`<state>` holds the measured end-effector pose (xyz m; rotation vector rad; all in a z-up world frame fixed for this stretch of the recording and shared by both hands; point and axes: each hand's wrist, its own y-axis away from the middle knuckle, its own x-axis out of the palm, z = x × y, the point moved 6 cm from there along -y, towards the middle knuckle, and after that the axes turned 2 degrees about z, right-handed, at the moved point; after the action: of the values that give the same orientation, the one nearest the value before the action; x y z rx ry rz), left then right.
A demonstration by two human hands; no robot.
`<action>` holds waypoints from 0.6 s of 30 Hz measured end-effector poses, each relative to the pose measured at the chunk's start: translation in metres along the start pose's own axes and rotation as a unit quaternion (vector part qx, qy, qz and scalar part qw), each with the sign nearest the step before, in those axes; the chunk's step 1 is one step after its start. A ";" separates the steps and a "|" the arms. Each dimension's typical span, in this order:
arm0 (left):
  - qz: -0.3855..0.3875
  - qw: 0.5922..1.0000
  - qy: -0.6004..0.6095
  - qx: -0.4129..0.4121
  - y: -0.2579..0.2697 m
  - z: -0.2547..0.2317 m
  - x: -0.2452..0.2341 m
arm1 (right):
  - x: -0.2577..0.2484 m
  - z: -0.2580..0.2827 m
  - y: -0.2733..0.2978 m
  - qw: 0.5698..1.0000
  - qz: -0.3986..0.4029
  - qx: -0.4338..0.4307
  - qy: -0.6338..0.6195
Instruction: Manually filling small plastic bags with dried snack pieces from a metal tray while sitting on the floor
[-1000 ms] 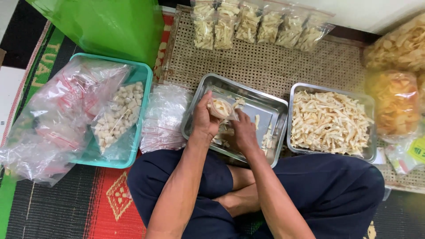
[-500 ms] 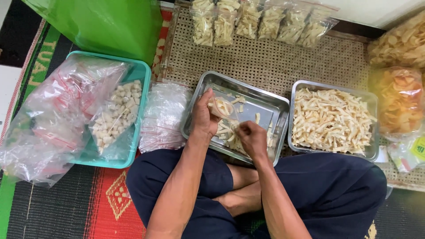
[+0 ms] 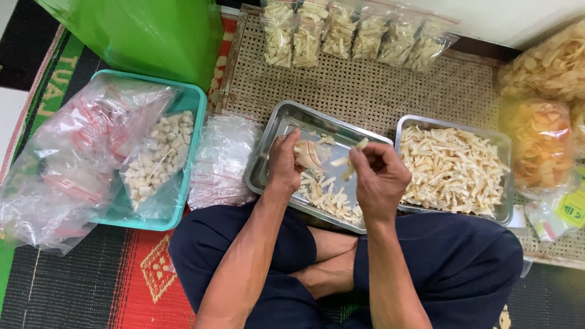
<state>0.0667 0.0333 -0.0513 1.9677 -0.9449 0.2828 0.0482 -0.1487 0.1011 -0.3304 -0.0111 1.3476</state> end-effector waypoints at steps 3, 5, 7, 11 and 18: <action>-0.003 1.000 -0.009 -0.001 -0.006 0.010 -0.003 | 0.015 0.022 -0.006 0.991 0.003 -0.118 0.064; -0.017 0.999 -0.031 -0.005 -0.008 0.013 -0.008 | 0.031 0.039 -0.003 0.960 0.015 -0.225 0.165; -0.018 0.999 -0.028 -0.008 -0.003 0.009 -0.006 | 0.040 0.041 0.000 0.948 0.018 -0.251 0.193; -0.027 0.999 -0.019 -0.016 0.003 0.005 -0.004 | 0.047 0.026 0.000 0.934 0.016 -0.276 0.228; -0.026 0.999 -0.036 -0.010 0.015 -0.007 0.003 | 0.029 0.022 -0.005 0.921 -0.014 -0.294 0.254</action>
<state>0.0593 0.0331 -0.0363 1.9909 -0.9377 0.1737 0.0552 -0.1166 0.1182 -1.1790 0.0122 1.1736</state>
